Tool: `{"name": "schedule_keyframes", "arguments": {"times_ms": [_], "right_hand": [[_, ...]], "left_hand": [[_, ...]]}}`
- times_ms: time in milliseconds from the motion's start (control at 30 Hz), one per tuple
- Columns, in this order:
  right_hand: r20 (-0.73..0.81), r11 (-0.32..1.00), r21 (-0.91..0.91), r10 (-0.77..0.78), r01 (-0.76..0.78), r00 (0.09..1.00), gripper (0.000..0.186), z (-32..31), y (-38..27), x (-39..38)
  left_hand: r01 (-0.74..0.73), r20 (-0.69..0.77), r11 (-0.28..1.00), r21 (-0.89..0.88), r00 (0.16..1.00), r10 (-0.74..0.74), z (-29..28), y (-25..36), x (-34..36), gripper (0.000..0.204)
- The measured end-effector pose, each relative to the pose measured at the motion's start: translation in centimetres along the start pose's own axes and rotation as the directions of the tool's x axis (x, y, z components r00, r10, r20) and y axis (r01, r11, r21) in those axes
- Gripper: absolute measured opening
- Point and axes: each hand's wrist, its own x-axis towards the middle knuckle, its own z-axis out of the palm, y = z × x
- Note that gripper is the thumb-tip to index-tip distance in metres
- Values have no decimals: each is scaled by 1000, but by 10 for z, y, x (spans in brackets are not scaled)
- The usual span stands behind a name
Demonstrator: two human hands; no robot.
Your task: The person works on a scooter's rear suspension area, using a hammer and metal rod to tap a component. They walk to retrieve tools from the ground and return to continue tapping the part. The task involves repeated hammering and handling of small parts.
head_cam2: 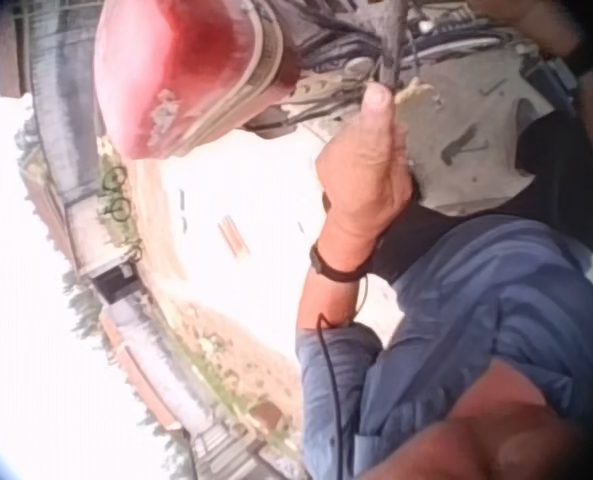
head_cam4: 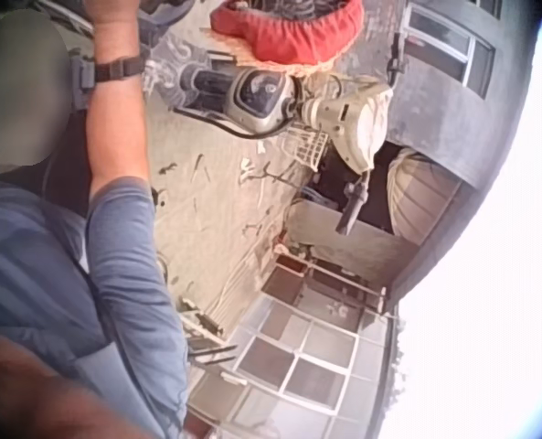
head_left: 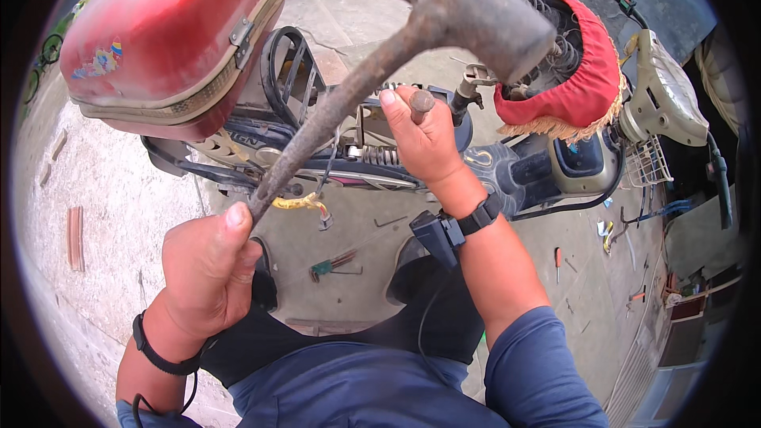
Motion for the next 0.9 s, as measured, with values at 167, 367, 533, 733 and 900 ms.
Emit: {"name": "schedule_keyframes", "arguments": {"times_ms": [167, 367, 533, 733, 900], "right_hand": [[25, 990, 108, 88, -90, 996, 35, -2, -5, -5], [19, 1000, 20, -13, 12, 1000, 37, -3, -5, -1], [15, 987, 78, 140, -141, 990, 39, -11, -5, 3], [9, 981, 89, 170, -170, 985, 40, -9, -6, 4], [20, 980, 116, 159, -160, 987, 40, -9, -3, 1]], "left_hand": [[96, 121, 995, 21, 988, -98, 6, -6, 0, 63], [9, 23, 999, -50, 1000, -8, 4, -4, -2, 62], [38, 39, 999, -32, 999, -37, 8, -3, -8, 62], [50, 41, 998, -29, 998, -49, 8, -4, -4, 61], [51, 42, 998, -40, 998, -49, 11, -5, -5, 61]]}}
